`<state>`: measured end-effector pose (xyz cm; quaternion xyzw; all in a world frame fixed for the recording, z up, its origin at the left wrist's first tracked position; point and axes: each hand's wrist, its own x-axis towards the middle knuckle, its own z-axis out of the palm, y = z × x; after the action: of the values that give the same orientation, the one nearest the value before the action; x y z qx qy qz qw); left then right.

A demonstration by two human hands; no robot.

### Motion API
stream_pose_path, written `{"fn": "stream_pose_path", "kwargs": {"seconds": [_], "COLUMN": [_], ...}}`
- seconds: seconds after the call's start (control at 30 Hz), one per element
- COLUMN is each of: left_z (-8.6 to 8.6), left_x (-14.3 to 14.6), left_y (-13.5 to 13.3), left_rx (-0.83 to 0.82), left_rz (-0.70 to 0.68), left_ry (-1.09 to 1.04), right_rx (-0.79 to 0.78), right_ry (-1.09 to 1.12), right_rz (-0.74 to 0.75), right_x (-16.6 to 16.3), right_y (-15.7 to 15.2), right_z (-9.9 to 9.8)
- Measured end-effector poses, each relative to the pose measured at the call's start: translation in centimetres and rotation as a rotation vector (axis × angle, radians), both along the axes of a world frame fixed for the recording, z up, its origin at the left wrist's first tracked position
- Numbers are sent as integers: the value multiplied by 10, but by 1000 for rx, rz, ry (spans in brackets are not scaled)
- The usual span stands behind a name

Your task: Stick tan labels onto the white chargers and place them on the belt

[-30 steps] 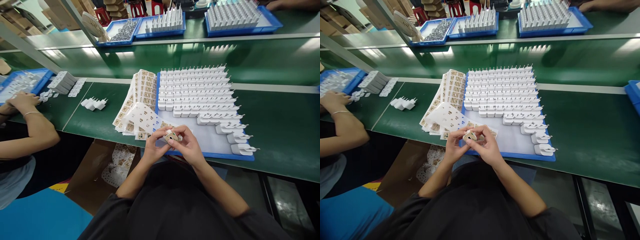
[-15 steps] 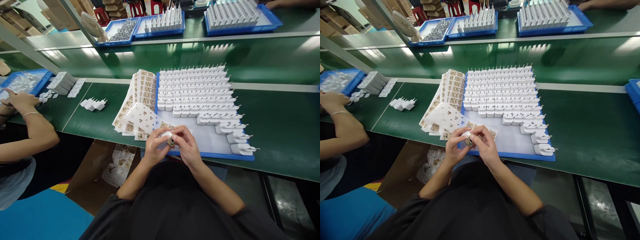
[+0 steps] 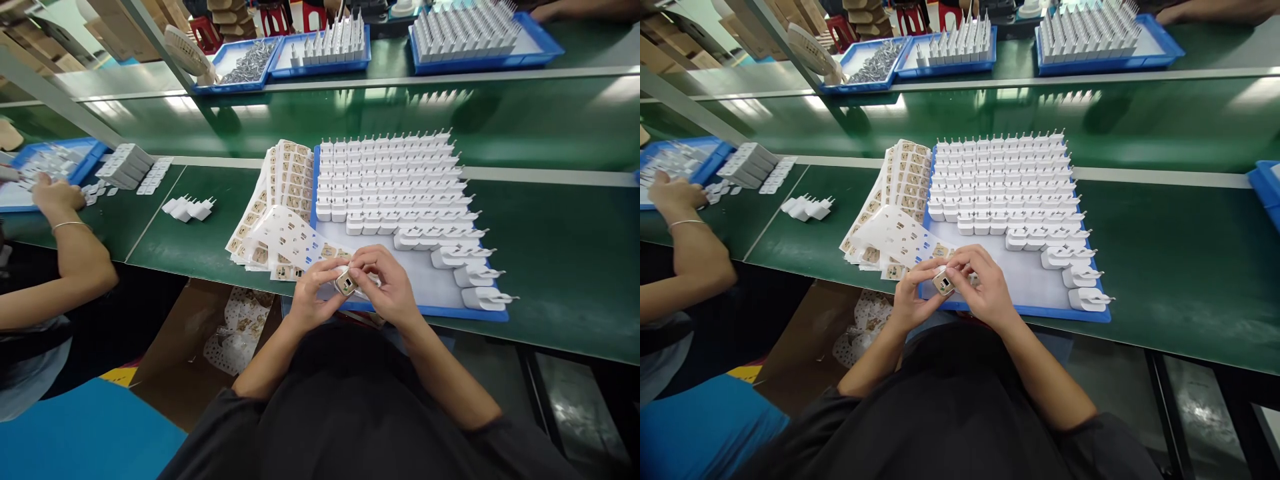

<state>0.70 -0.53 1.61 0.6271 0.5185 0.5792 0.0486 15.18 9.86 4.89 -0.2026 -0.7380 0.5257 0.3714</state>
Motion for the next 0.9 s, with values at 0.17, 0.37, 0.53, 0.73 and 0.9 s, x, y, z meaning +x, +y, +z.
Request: {"fn": "stream_pose_path", "kwargs": {"seconds": [0.17,0.37,0.53,0.73,0.9], "left_z": [-3,-5,-2,-2,-2], "left_x": [4,2,1,-1,0], "left_y": [-3,-1,1,2,3], "left_rx": [-176,-213,-194,-173,-158], "left_rz": [78,211,134,124,118], "left_ry": [-243,-532,-635,-585,-542], "right_rx": [331,36,263,407,445], "right_ry": [11,-83,-504,-519,-420], "right_rz": [-145,-241,-301,-400,-225], "right_x": [7,31,51,55,43], "right_y": [-9,10,39,39,27], "right_z": [-12,-23,-28,-30,-25]}}
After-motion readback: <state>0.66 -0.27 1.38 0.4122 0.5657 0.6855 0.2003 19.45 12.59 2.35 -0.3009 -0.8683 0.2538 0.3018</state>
